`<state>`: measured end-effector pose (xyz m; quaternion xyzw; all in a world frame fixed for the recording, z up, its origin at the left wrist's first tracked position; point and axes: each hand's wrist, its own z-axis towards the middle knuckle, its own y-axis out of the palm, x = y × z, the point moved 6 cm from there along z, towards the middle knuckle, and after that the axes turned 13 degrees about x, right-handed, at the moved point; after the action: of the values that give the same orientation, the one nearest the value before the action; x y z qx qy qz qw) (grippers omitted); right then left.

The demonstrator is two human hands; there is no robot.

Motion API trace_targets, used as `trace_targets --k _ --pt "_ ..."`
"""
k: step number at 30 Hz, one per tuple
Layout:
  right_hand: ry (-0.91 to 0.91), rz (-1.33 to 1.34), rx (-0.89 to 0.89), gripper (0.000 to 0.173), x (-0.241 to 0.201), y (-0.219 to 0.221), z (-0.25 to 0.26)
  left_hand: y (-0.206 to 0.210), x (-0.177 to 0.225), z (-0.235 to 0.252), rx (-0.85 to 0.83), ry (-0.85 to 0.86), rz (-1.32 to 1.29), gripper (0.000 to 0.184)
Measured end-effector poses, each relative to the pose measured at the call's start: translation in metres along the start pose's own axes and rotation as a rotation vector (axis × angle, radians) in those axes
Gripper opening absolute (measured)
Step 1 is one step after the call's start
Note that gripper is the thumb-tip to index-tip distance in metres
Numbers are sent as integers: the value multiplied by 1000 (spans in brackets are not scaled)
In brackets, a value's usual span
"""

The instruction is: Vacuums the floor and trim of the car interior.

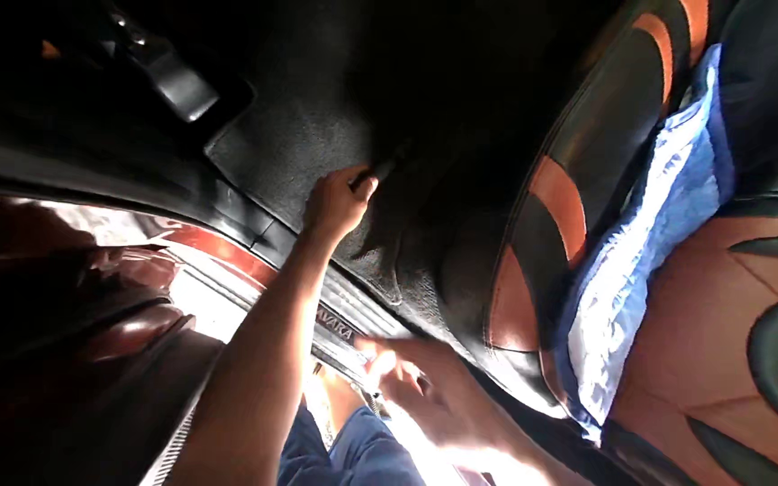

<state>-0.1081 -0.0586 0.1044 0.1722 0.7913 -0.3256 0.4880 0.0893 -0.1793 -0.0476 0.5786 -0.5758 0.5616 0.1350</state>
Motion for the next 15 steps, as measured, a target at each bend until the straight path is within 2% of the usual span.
trace_targets --k 1,2,3,4,5,6,7,8,10,12,13,15 --pt "-143 -30 -58 31 -29 -16 -13 5 4 3 72 -24 23 43" --pt "-307 -53 -36 25 -55 -41 -22 15 12 6 77 -16 28 47" --pt "-441 -80 106 25 -72 -76 -28 29 21 6 25 29 3 47" --pt "-501 -159 348 25 -79 -119 -29 41 29 3 -65 96 -56 44" --pt "-531 -203 639 22 -72 -162 -23 50 32 1 -164 143 -150 45" --pt "-539 -199 841 26 -55 -196 -9 51 30 4 -219 152 -210 45" --pt "-503 -246 974 31 -35 -218 5 43 25 12 -205 150 -200 43" --pt "-464 -287 1054 34 -17 -229 15 33 20 21 -141 144 -138 41" --pt "-513 -261 1144 26 0 -234 23 23 19 26 -38 82 -59 42" --pt "-531 -214 1171 22 5 -233 21 33 35 11 -111 111 -104 43" --pt "-529 -197 1187 22 6 -234 20 39 41 5 -187 131 -208 43" --pt "-525 -160 1213 21 7 -235 20 40 32 4 -309 77 -379 42"
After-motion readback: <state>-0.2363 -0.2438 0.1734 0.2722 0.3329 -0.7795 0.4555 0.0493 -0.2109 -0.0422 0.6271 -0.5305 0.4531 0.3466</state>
